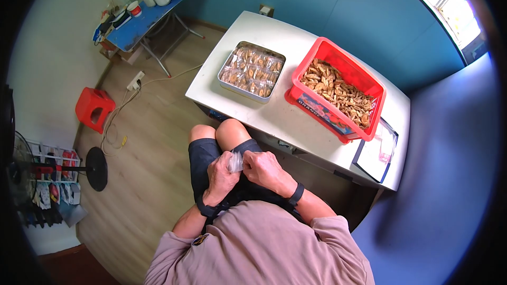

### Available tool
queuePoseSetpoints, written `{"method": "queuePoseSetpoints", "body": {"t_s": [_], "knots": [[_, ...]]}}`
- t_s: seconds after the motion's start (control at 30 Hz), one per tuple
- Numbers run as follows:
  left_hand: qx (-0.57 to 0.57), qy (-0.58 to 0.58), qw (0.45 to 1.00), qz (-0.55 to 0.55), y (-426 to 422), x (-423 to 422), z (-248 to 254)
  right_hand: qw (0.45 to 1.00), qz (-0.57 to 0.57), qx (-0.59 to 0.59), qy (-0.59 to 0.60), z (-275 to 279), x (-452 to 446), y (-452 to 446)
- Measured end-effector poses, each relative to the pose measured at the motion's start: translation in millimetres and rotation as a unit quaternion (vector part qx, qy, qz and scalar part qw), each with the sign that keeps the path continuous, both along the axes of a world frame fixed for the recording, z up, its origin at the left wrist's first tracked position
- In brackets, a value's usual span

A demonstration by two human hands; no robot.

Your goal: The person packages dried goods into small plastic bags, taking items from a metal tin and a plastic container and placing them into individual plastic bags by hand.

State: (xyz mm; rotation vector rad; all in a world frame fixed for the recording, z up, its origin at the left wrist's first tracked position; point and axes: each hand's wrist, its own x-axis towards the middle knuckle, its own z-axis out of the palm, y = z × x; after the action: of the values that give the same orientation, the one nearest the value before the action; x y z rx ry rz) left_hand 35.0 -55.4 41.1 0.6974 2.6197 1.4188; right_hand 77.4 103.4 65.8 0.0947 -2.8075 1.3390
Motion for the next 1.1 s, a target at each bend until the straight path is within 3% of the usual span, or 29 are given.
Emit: {"method": "queuePoseSetpoints", "body": {"t_s": [0.2, 0.27, 0.4, 0.57, 0.7, 0.77, 0.8, 0.87, 1.0, 1.1], "knots": [[0.037, 0.074, 0.996, -0.017, 10, -4, 8, 0.999, -0.035, -0.005, 0.016, 1, 5, 5], [0.020, 0.022, 0.998, -0.059, 9, -4, 10, 0.997, -0.052, -0.046, -0.016, 3, 7, 8], [0.016, 0.018, 0.997, -0.069, 14, -2, 9, 0.997, -0.050, -0.047, -0.031, 8, 12, 12], [0.057, 0.035, 0.996, -0.055, 26, -4, 10, 0.986, -0.089, -0.130, -0.062, 9, 18, 17], [0.072, 0.014, 0.991, -0.114, 33, -8, 7, 0.983, -0.106, -0.149, -0.027, 9, 23, 26], [0.143, -0.223, 0.959, -0.099, 35, -8, 7, 0.954, -0.111, -0.263, -0.092, 4, 28, 33], [0.141, -0.220, 0.960, -0.103, 36, -10, 7, 0.954, -0.114, -0.265, -0.088, 0, 30, 35], [0.224, -0.393, 0.886, -0.100, 42, -15, 25, 0.906, -0.180, -0.383, 0.028, -15, 32, 38], [0.280, -0.436, 0.843, -0.143, 65, -24, 52, 0.797, -0.161, -0.580, -0.054, -11, 39, 62], [0.340, -0.487, 0.791, -0.147, 87, -32, 50, 0.790, -0.143, -0.596, -0.020, -10, 41, 77]]}}
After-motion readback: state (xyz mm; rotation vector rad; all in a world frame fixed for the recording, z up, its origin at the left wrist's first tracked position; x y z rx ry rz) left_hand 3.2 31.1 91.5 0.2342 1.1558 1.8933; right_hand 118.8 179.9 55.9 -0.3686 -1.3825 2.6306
